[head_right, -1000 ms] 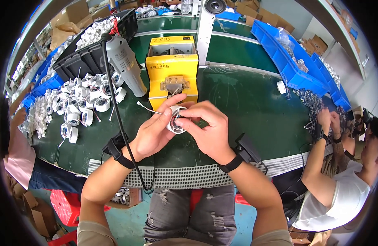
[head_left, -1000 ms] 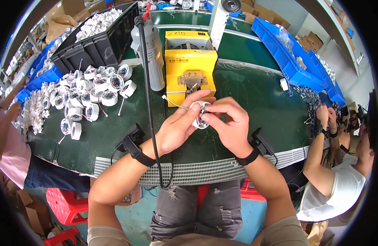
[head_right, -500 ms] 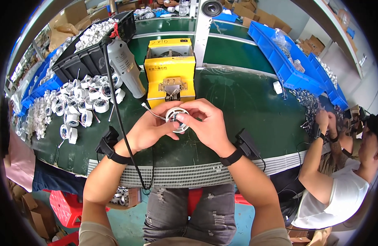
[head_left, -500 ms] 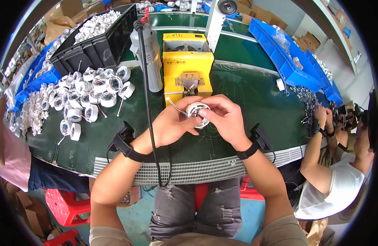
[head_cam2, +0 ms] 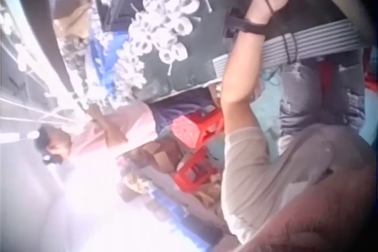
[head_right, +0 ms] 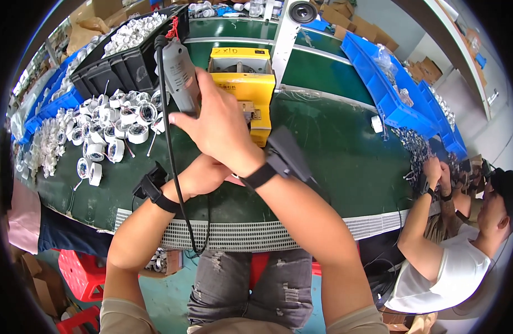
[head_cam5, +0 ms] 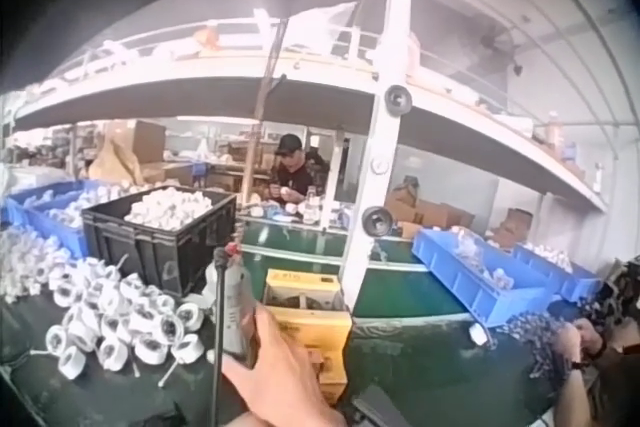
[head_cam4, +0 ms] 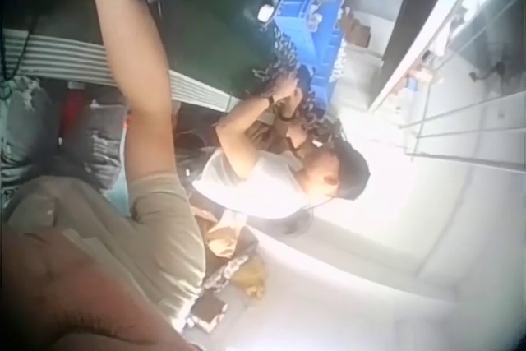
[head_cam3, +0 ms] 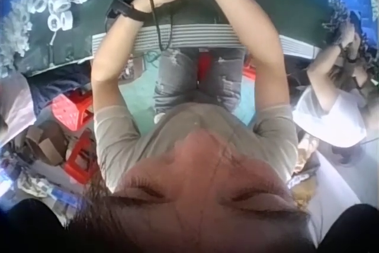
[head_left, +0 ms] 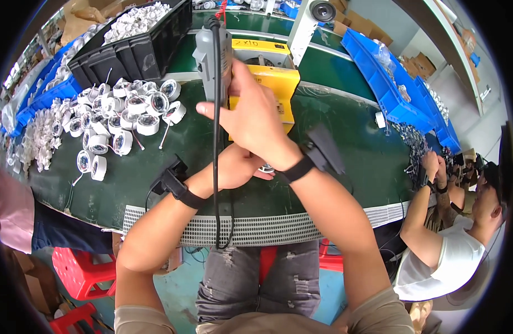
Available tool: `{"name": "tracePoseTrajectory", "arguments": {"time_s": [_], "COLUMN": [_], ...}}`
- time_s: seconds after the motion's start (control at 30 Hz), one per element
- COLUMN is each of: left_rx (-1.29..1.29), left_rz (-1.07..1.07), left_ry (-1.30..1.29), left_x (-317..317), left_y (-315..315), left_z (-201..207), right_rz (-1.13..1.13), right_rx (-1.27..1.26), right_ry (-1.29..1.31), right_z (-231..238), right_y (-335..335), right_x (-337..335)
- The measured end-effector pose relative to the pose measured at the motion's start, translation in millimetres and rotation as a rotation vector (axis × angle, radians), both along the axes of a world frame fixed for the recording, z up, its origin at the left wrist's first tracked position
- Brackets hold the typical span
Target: Assembling electronic components by fitting parts together and using an electric screwdriver to secure them.
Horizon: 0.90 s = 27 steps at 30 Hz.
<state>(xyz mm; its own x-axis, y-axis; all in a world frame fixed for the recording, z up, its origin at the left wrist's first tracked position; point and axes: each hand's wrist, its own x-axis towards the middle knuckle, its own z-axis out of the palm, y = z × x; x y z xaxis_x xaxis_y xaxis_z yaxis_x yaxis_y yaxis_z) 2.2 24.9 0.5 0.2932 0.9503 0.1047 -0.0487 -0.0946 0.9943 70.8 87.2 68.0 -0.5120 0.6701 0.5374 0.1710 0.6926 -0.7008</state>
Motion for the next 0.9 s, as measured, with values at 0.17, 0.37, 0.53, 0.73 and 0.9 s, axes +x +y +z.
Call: {"name": "tracePoseTrajectory", "arguments": {"time_s": [0.17, 0.37, 0.53, 0.73, 0.9], "left_rx": [-0.162, -0.487, -0.491, -0.492, -0.494], "left_rz": [0.028, 0.104, 0.113, 0.105, 0.123], "left_ry": [-0.097, -0.199, -0.197, -0.208, -0.215], "left_x": [0.6, 0.3, -0.2, -0.6, -1.7], "left_y": [4.6, 2.5, 2.4, 5.8, 4.8], "left_z": [-8.0, -1.9, -0.7, -1.7, -0.3], "right_rz": [0.083, -0.060, -0.140, -0.152, -0.160], "right_rx": [0.029, -0.036, -0.030, -0.029, -0.021], "right_ry": [0.469, 0.816, 0.741, 0.727, 0.723], "right_z": [-5.1, 20.1, 13.7, 11.6, 12.5], "right_y": [2.4, 15.5, 22.2, 27.6, 26.7], "right_x": [-9.5, 12.6, 14.1, 14.3, 12.7]}}
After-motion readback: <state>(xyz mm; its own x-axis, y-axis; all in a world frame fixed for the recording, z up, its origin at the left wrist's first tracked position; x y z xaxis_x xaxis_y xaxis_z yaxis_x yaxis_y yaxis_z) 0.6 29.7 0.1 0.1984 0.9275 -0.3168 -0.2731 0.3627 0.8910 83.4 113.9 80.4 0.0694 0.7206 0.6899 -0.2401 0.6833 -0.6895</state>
